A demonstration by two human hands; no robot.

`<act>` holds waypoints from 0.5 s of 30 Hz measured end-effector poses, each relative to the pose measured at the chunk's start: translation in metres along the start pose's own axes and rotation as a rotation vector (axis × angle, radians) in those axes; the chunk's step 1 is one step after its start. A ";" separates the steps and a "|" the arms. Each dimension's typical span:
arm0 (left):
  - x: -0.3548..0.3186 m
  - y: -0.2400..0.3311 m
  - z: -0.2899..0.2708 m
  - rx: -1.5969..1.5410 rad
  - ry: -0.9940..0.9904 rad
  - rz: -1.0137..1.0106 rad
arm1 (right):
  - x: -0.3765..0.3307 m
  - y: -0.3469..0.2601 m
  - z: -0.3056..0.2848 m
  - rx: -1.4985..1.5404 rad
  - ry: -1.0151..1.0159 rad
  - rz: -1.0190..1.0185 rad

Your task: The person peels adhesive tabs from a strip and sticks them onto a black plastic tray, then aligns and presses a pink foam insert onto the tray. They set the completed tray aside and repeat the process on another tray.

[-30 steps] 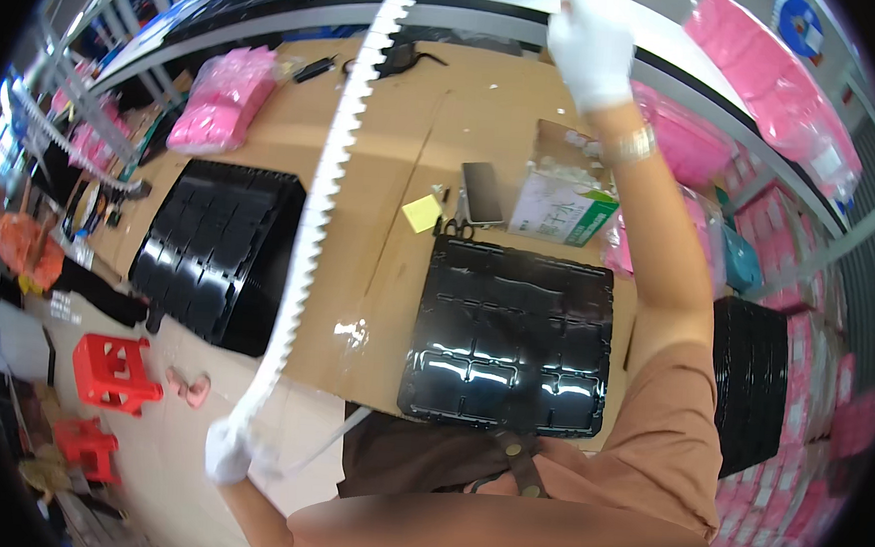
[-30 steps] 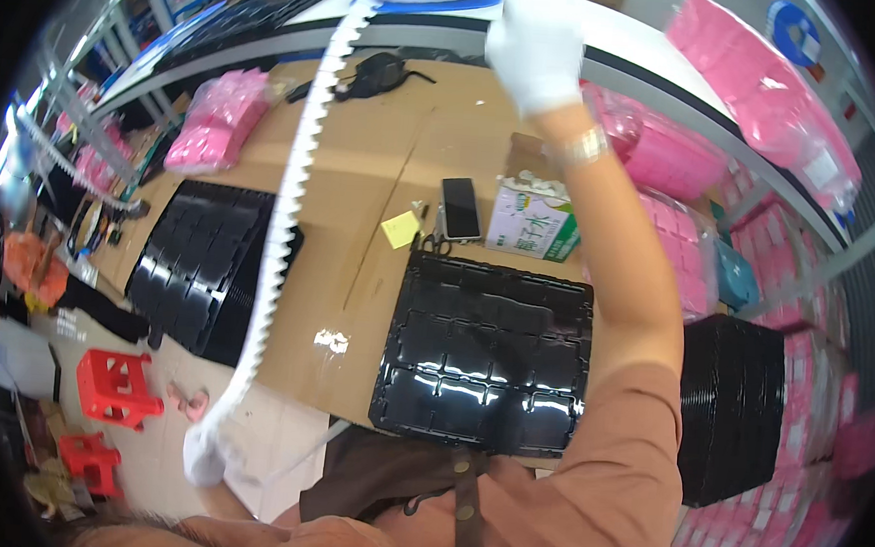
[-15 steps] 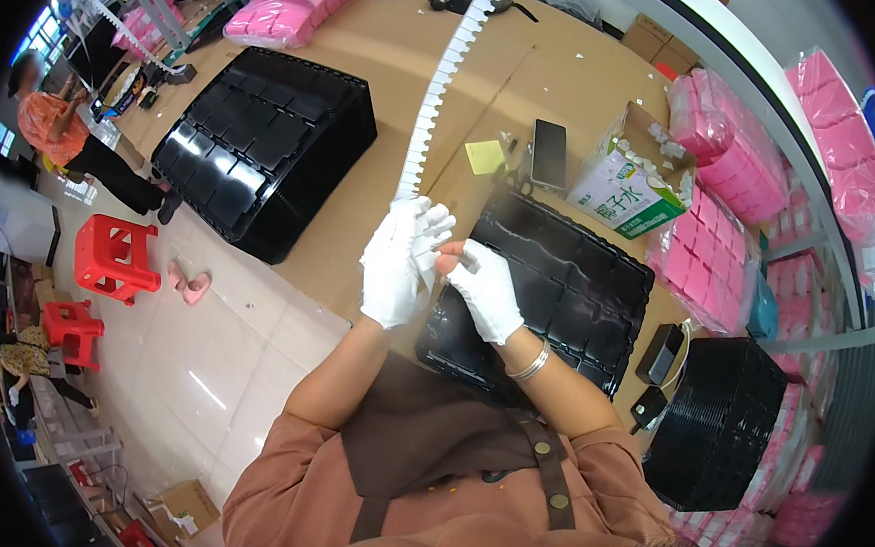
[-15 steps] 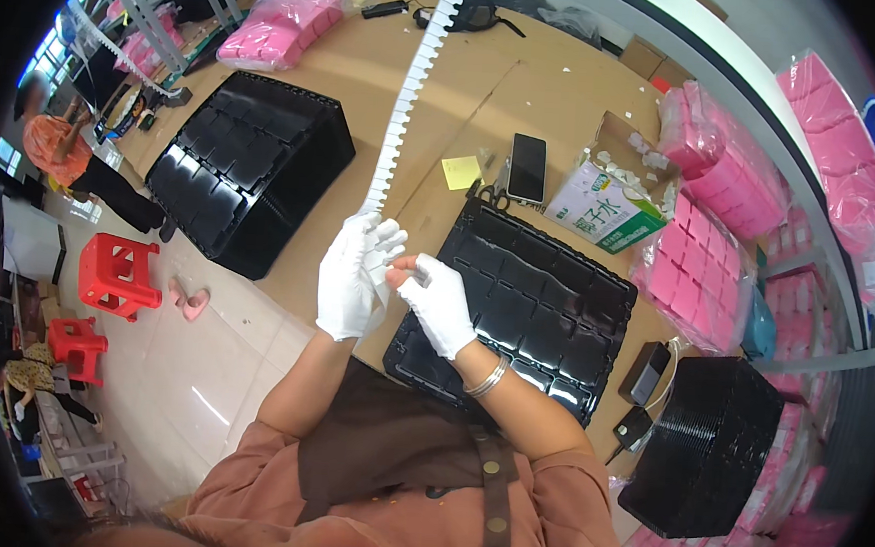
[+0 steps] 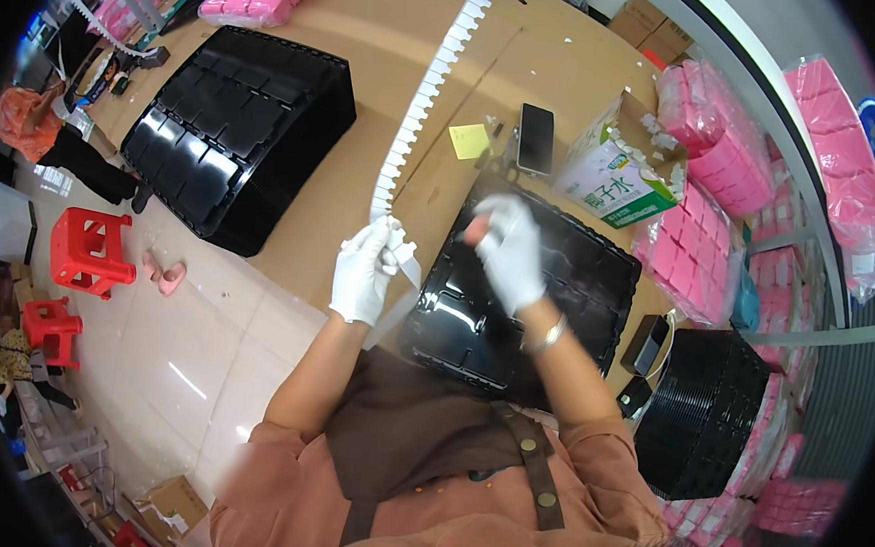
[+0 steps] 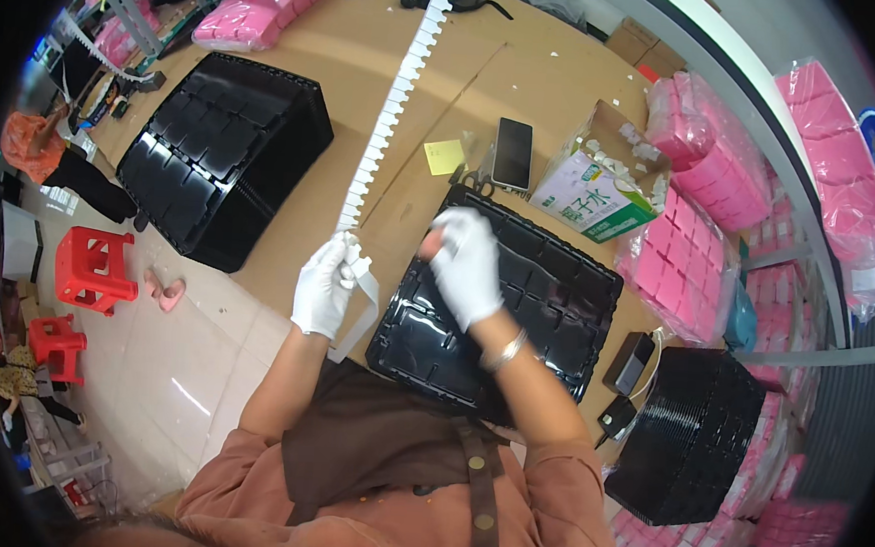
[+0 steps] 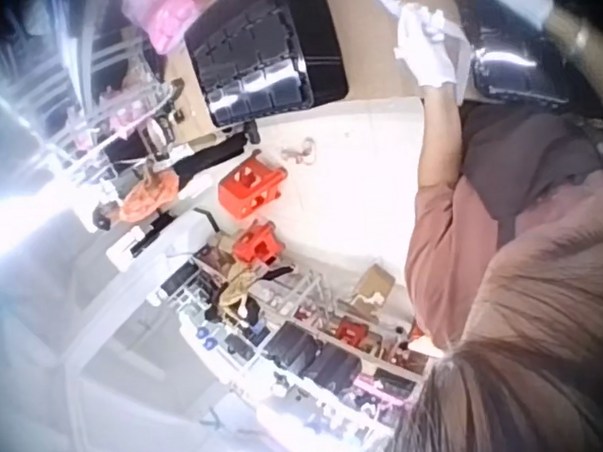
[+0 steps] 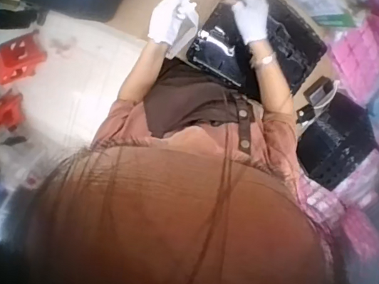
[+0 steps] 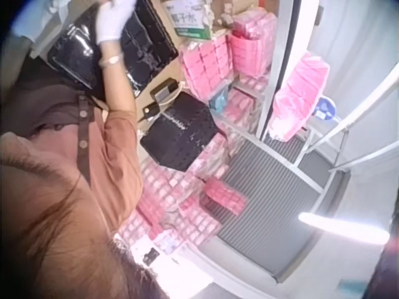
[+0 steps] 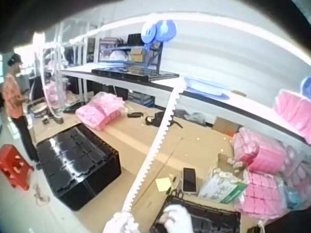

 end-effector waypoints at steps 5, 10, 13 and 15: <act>-0.005 0.002 -0.008 0.037 -0.004 0.083 | 0.070 0.087 0.003 -0.749 -0.145 -0.187; -0.004 -0.009 -0.021 0.142 0.039 0.120 | 0.084 0.090 0.007 -0.826 -0.227 0.127; -0.012 -0.012 -0.016 0.280 0.052 0.189 | 0.074 0.071 0.002 -0.709 -0.193 0.096; -0.012 -0.013 -0.012 0.301 0.051 0.215 | 0.039 0.032 0.017 -0.222 -0.326 0.132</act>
Point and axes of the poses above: each hand's wrist, its own x-axis towards the middle knuckle, its own z-axis out of the palm, y = z × x, the point moved 2 cm from there along x, towards the middle knuckle, and after that the axes turned 14 degrees about y, right-handed, at the moved point
